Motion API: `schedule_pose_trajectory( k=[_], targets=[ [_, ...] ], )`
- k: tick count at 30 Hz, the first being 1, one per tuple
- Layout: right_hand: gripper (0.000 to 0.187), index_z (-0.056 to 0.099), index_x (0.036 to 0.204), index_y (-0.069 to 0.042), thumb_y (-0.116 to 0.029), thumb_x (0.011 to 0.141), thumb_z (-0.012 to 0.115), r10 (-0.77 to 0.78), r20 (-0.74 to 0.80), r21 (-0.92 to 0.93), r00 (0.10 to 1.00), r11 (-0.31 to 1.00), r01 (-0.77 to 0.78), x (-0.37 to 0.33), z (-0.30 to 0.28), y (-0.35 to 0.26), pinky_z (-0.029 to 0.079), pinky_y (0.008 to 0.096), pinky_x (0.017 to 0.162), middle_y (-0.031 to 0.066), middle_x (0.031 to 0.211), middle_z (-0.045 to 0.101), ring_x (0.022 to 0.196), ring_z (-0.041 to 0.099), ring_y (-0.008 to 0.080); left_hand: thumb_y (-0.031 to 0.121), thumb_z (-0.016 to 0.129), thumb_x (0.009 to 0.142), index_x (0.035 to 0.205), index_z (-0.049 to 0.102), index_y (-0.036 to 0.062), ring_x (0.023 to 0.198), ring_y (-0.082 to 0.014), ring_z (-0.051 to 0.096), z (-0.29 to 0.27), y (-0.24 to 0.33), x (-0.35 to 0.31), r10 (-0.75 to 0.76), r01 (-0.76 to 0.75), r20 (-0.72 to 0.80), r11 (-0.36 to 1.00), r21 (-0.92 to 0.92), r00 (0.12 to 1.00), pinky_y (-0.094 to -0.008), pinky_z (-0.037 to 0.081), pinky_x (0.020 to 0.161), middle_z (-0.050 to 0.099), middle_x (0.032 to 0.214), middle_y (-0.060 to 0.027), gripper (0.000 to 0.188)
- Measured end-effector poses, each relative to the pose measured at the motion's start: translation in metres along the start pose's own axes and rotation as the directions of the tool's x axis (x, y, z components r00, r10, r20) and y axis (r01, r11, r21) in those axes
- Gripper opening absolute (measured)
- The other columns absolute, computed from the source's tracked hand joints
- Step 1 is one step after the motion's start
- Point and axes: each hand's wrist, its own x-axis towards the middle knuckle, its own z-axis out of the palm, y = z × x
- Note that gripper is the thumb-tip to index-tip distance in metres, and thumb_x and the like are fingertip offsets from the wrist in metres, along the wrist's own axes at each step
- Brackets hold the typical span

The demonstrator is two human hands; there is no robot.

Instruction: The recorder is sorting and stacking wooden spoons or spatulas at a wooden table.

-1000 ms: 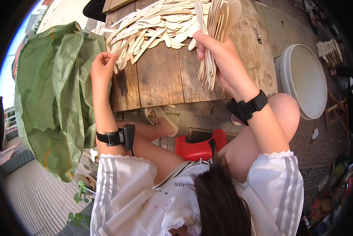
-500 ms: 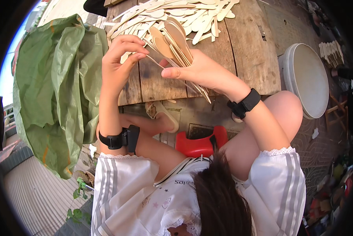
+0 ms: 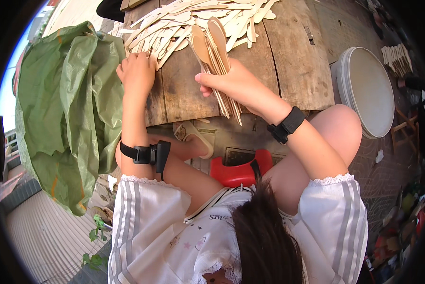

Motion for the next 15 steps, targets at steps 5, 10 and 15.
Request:
schedule_pose_trajectory(
  k=[5,10,15],
  targets=[
    [0.021,0.055,0.094,-0.006,-0.022,0.085,0.063,-0.072,-0.083,-0.086,0.994,0.994,0.065,-0.002,-0.001,-0.009,0.039,0.0222,0.059,-0.0027,0.074,0.050,0.062,0.048,0.0059,0.017,0.062,0.078,0.089,0.061,0.0062,0.092,-0.0307,0.054,0.011,-0.004,-0.001,-0.027,0.028,-0.015,0.999,0.026,1.000,-0.0497,0.034,0.087,0.061,0.092,-0.0106,0.016],
    [0.026,0.058,0.099,-0.004,-0.021,0.082,0.067,-0.205,-0.157,-0.196,0.966,0.965,0.173,0.001,-0.013,-0.011,0.044,0.0236,0.064,-0.0003,0.080,0.057,0.070,0.053,0.0075,0.022,0.066,0.080,0.086,0.063,0.0104,0.080,-0.0219,0.058,-0.020,-0.011,0.001,-0.123,0.135,0.057,0.931,-0.338,0.991,-0.0415,0.037,0.081,0.063,0.072,-0.0067,0.014],
    [0.034,0.060,0.106,-0.002,-0.019,0.079,0.069,-0.342,-0.325,-0.358,0.882,0.908,0.220,0.004,-0.027,-0.021,0.048,0.0266,0.073,0.0023,0.090,0.065,0.081,0.059,0.0107,0.015,0.065,0.083,0.095,0.066,0.0030,0.075,-0.0119,0.055,-0.063,-0.021,0.002,0.051,0.132,0.182,0.507,-0.852,0.982,-0.0251,0.043,0.074,0.064,0.079,-0.0039,0.017]
  ],
)
